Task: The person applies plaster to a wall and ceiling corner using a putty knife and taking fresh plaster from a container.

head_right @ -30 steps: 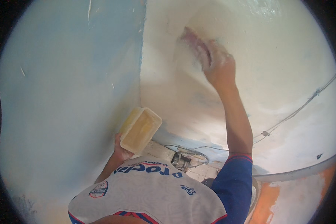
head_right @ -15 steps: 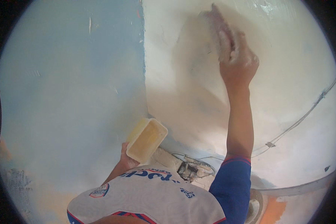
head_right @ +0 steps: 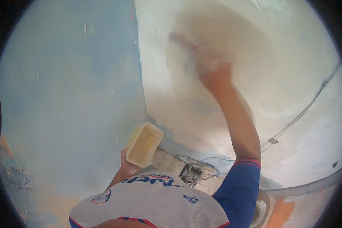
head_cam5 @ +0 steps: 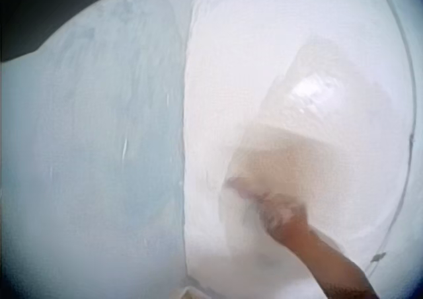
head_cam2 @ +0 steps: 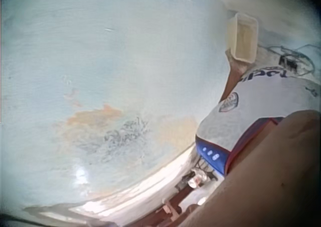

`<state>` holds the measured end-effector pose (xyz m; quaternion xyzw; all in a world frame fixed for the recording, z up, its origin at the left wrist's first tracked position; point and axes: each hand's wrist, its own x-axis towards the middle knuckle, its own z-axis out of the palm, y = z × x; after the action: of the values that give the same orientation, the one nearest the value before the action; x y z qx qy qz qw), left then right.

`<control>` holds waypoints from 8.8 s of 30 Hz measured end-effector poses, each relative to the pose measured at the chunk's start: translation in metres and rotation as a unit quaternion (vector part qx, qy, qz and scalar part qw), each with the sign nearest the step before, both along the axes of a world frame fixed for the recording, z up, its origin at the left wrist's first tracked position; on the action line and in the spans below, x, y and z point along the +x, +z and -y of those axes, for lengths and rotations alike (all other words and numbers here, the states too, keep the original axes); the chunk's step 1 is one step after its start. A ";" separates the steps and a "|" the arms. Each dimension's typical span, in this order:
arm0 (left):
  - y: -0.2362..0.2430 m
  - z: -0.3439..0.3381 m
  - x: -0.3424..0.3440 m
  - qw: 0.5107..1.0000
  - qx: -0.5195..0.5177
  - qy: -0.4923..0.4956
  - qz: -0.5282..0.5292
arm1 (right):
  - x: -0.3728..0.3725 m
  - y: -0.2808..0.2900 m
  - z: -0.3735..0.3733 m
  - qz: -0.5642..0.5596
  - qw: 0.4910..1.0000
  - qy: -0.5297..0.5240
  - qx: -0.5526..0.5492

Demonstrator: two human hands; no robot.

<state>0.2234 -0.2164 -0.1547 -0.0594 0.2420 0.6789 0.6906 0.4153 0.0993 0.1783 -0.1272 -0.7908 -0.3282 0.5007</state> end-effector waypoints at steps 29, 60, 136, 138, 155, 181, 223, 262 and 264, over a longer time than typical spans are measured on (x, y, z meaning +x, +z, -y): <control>-0.008 0.008 0.006 0.996 0.065 0.022 -0.051 | 0.061 0.124 0.012 -0.142 0.983 0.049 -0.101; -0.028 -0.044 -0.064 0.998 -0.003 -0.067 0.015 | 0.033 0.092 0.059 -0.252 0.953 -0.047 -0.164; -0.052 -0.054 -0.064 0.996 -0.026 -0.083 0.025 | 0.034 -0.045 -0.010 0.102 0.970 -0.015 -0.219; -0.048 -0.056 -0.065 0.996 -0.040 -0.083 0.016 | 0.064 -0.009 -0.023 0.050 0.984 -0.102 -0.136; -0.053 -0.051 -0.067 0.997 -0.031 -0.061 0.045 | 0.074 0.002 0.012 -0.150 0.935 0.015 -0.321; -0.057 -0.047 -0.066 0.998 -0.027 -0.052 0.024 | 0.068 -0.020 0.018 -0.349 0.913 0.013 -0.210; -0.072 -0.050 -0.065 0.996 -0.021 -0.071 0.052 | 0.048 -0.006 0.005 -0.135 0.931 0.056 -0.335; -0.095 -0.049 -0.066 0.997 -0.009 -0.075 0.036 | 0.060 -0.037 -0.007 -0.333 0.857 0.126 -0.373; -0.091 -0.050 -0.066 0.996 -0.004 -0.078 0.036 | 0.051 -0.051 0.001 -0.212 0.878 0.021 -0.428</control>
<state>0.1572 -0.1667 -0.2453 -0.0676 0.2230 0.6196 0.7495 0.4662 0.0982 0.1269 -0.3789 -0.7314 0.0875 0.5603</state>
